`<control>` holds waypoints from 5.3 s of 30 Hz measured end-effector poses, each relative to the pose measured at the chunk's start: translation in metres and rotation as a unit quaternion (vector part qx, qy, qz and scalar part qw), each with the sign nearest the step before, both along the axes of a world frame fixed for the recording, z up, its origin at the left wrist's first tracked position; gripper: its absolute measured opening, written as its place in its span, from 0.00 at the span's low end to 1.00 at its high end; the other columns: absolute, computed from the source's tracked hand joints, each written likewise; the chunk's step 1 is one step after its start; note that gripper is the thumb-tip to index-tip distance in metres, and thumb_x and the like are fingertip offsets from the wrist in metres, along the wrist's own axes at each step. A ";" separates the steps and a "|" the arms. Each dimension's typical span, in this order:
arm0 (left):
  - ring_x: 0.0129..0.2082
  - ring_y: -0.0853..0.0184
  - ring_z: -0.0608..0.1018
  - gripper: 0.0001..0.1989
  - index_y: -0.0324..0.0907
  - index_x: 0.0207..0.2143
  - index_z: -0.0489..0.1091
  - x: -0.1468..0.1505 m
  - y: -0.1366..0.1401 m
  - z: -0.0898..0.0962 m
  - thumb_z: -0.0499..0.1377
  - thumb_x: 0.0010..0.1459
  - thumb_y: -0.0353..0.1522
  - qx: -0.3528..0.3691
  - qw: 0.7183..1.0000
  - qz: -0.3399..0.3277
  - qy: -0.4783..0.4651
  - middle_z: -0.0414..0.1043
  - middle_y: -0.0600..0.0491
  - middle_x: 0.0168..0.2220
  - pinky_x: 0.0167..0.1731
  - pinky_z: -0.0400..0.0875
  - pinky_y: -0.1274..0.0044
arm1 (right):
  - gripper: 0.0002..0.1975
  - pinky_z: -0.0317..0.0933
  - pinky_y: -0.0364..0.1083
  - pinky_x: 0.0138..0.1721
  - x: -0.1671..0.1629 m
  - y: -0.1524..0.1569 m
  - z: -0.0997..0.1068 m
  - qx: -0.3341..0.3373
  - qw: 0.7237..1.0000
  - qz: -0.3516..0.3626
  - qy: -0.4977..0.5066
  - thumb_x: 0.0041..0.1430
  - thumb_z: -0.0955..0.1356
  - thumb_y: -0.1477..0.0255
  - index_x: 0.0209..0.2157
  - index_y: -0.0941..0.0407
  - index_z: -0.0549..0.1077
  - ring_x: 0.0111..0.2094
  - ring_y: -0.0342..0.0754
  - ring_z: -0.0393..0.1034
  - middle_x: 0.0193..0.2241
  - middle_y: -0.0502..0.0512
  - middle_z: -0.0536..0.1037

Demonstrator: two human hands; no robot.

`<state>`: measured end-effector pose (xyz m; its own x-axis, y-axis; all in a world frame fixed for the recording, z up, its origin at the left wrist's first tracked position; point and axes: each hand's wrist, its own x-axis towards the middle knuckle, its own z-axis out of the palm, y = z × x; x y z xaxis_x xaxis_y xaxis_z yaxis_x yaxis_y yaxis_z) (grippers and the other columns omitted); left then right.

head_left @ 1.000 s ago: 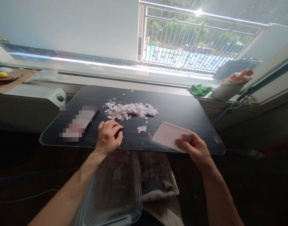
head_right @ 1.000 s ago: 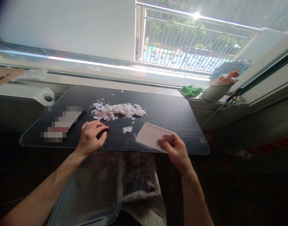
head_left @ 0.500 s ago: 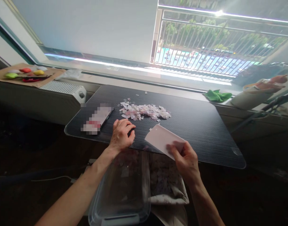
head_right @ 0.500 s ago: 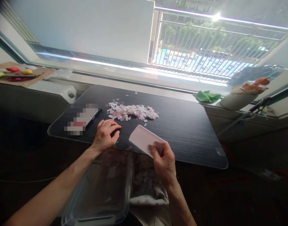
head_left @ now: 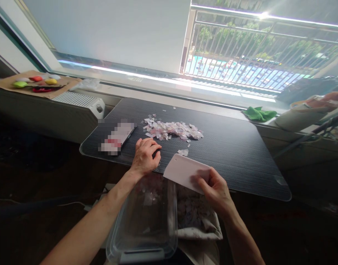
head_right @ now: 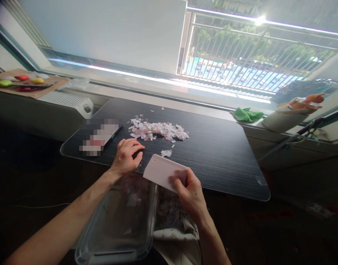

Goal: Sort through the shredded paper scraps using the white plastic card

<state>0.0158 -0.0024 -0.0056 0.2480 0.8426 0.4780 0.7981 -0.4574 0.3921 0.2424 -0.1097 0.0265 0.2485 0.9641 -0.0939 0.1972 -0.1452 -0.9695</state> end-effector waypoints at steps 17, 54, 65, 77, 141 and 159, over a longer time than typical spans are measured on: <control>0.51 0.56 0.74 0.10 0.44 0.37 0.76 -0.001 0.001 -0.001 0.55 0.57 0.32 0.014 1.000 0.001 0.005 0.76 0.49 0.39 0.60 0.57 0.57 | 0.14 0.64 0.47 0.32 0.037 0.025 0.004 0.067 0.990 -0.069 -0.107 0.54 0.71 0.60 0.36 0.54 0.73 0.28 0.48 0.70 0.28 0.51 0.77; 0.51 0.55 0.73 0.10 0.45 0.36 0.76 -0.002 0.001 0.000 0.55 0.57 0.33 0.011 1.000 -0.003 0.004 0.76 0.49 0.39 0.59 0.57 0.57 | 0.11 0.60 0.44 0.26 0.045 0.019 0.020 0.051 0.977 -0.089 -0.185 0.51 0.69 0.61 0.32 0.54 0.72 0.23 0.46 0.65 0.22 0.47 0.73; 0.51 0.55 0.73 0.10 0.43 0.37 0.76 -0.001 0.001 -0.001 0.55 0.57 0.32 0.013 1.000 -0.005 0.001 0.75 0.48 0.39 0.60 0.57 0.56 | 0.10 0.58 0.43 0.25 0.036 0.021 0.020 0.032 0.987 -0.083 -0.131 0.49 0.70 0.64 0.31 0.55 0.73 0.23 0.45 0.63 0.21 0.46 0.72; 0.51 0.55 0.74 0.10 0.43 0.37 0.76 -0.002 0.001 -0.001 0.55 0.57 0.32 0.021 1.000 -0.006 0.005 0.76 0.49 0.39 0.59 0.58 0.55 | 0.12 0.60 0.43 0.27 0.019 0.025 0.018 0.004 0.998 -0.028 -0.048 0.48 0.70 0.64 0.34 0.55 0.74 0.26 0.46 0.65 0.25 0.48 0.74; 0.55 0.55 0.71 0.13 0.45 0.45 0.74 -0.003 -0.024 0.001 0.55 0.58 0.31 0.040 0.988 -0.141 0.045 0.74 0.49 0.44 0.62 0.54 0.54 | 0.13 0.62 0.44 0.27 0.036 0.007 0.005 0.026 0.991 -0.082 -0.104 0.52 0.71 0.60 0.32 0.55 0.72 0.25 0.46 0.66 0.24 0.48 0.73; 0.54 0.55 0.71 0.11 0.44 0.40 0.74 -0.006 -0.023 0.006 0.55 0.57 0.32 0.020 0.993 -0.113 -0.037 0.73 0.50 0.43 0.61 0.56 0.55 | 0.13 0.61 0.45 0.28 0.052 0.012 0.019 0.049 0.977 -0.082 -0.192 0.53 0.70 0.59 0.33 0.55 0.71 0.25 0.46 0.67 0.24 0.49 0.74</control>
